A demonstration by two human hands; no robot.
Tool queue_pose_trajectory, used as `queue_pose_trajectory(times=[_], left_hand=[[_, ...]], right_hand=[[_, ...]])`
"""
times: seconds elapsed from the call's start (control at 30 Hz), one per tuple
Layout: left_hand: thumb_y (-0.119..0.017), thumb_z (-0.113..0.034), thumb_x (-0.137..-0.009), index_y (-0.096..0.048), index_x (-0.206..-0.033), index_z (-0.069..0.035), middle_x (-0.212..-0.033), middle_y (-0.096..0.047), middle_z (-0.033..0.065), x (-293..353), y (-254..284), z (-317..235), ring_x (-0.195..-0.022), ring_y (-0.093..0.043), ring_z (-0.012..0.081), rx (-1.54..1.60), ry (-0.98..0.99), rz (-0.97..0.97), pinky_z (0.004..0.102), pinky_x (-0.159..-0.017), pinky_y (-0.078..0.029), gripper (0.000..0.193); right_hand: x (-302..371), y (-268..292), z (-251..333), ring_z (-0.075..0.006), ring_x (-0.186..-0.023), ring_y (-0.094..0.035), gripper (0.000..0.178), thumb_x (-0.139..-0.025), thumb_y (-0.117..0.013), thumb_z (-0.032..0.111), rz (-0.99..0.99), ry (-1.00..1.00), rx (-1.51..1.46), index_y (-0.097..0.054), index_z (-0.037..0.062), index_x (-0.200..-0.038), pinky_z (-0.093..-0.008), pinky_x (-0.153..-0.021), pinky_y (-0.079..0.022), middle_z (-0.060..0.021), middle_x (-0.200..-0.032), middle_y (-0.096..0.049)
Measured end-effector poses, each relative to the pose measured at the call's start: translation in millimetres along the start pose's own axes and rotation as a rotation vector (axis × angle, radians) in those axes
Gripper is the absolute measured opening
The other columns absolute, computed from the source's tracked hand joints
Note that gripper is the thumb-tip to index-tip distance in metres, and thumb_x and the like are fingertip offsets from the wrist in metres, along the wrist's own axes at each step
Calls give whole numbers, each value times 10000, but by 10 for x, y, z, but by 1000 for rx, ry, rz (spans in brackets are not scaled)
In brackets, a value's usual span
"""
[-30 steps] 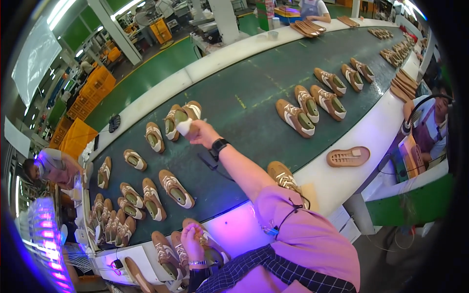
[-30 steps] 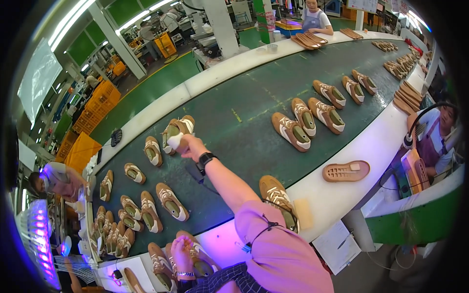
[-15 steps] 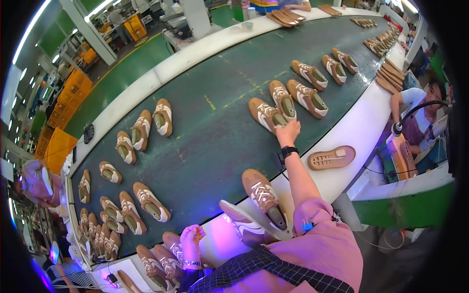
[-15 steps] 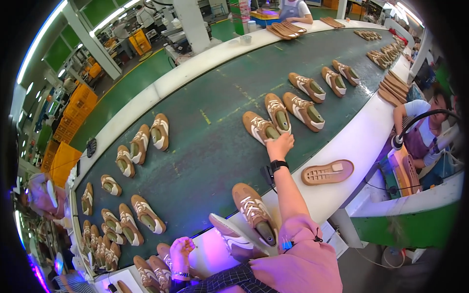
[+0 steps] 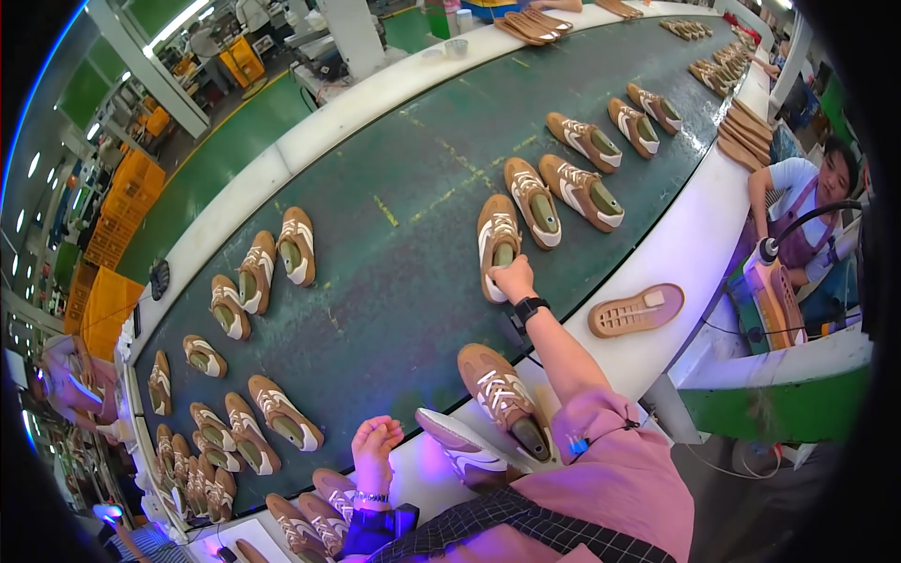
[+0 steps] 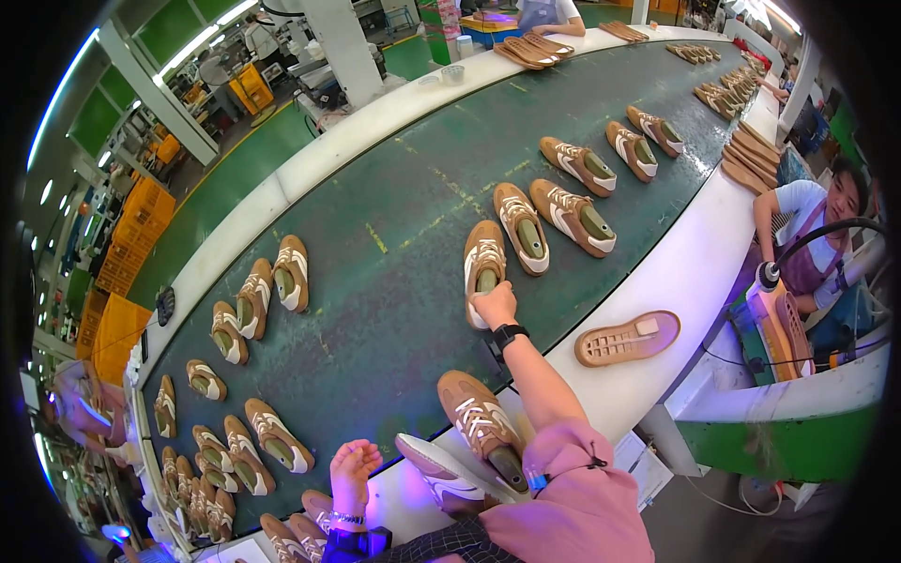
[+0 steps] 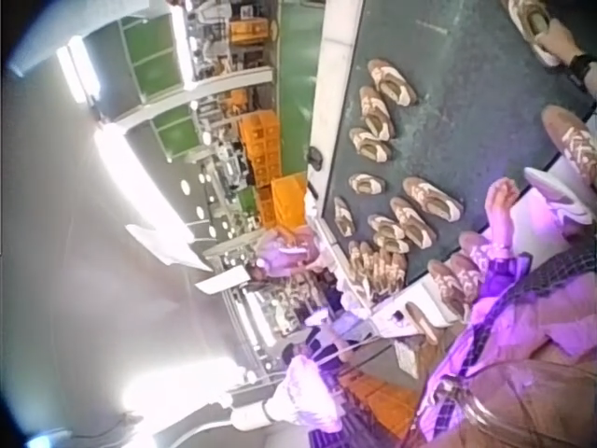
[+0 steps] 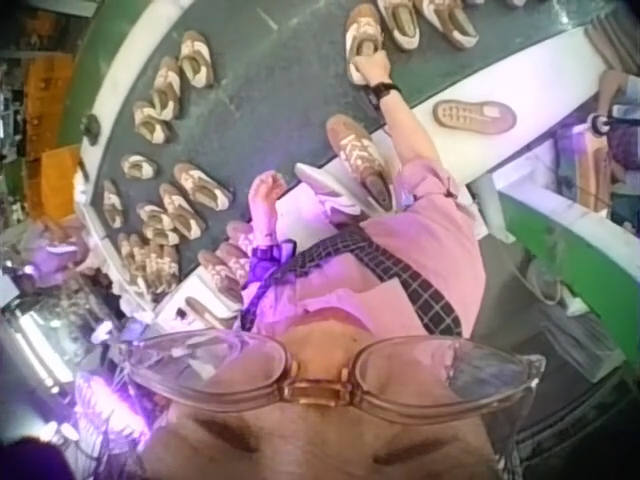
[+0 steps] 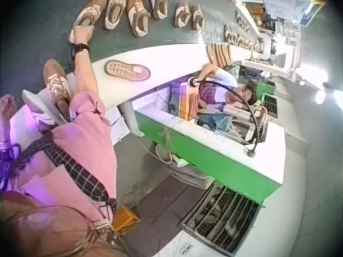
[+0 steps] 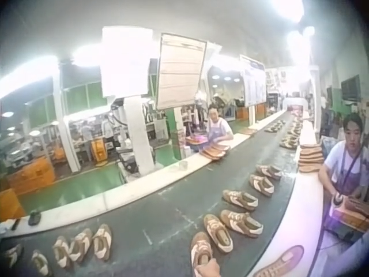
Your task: Inspecting shoes on a conveyor belt and marking them with a pen for quality control.
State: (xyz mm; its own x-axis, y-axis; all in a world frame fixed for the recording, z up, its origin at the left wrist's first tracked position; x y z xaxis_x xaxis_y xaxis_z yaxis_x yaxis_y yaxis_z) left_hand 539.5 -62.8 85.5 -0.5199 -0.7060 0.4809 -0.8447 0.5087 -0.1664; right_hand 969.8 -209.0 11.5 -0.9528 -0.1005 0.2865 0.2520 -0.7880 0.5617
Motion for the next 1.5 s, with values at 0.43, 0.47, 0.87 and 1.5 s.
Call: queue_pose_trajectory(times=[0.43, 0.47, 0.87, 1.5], left_hand=[[-545, -451, -871, -416, -1356, -98, -1339, -491, 117, -36, -784, -352, -1232, -465, 281, 505, -96, 256, 451, -1067, -343, 614], [-542, -450, -872, -439, -1340, -98, -1325, -503, 113, -31, -655, -313, -1222, -472, 284, 567, -103, 227, 454, -1070, -339, 595], [-589, -321, -845, -497, -1241, -32, -1195, -579, 128, 200, 482, 485, -1103, -547, 295, 555, 105, -43, 441, -1010, -404, 499], [-496, -601, -822, -231, -1444, -39, -1422, -257, 326, 1129, 57, -283, -1262, -332, 509, 693, 16, 739, 670, -911, -396, 879]], right_hand=[[1817, 129, 1105, -145, -1003, -556, 609, -770, -751, 330, 1150, 509, -700, -509, -4, -1218, -314, -874, -455, -64, -1125, -578], [1388, 277, 1151, -219, -1055, -565, 666, -756, -755, 369, 793, 704, -456, -489, -23, -1224, -354, -907, -452, -117, -1152, -580], [-1376, 521, -144, -379, -1036, -594, 699, -551, -781, 279, -42, 105, 147, -503, -78, -1085, -389, -870, -470, -288, -1057, -610], [3436, 522, 344, -225, -1037, -573, 794, -567, -660, 165, 1070, 92, -870, -433, -8, -1308, -322, -914, -446, -110, -1148, -579]])
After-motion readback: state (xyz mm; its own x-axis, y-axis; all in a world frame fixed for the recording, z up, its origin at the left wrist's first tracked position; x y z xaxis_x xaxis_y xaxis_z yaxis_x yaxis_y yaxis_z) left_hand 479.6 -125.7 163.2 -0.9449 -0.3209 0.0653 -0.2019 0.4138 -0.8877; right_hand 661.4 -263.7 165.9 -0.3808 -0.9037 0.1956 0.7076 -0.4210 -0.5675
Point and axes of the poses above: each hand's wrist, its own x-axis away from the middle knuckle, its own y-axis out of the back of the hand, z = x × y, the point moved 9 cm from there along -x, towards the middle knuckle
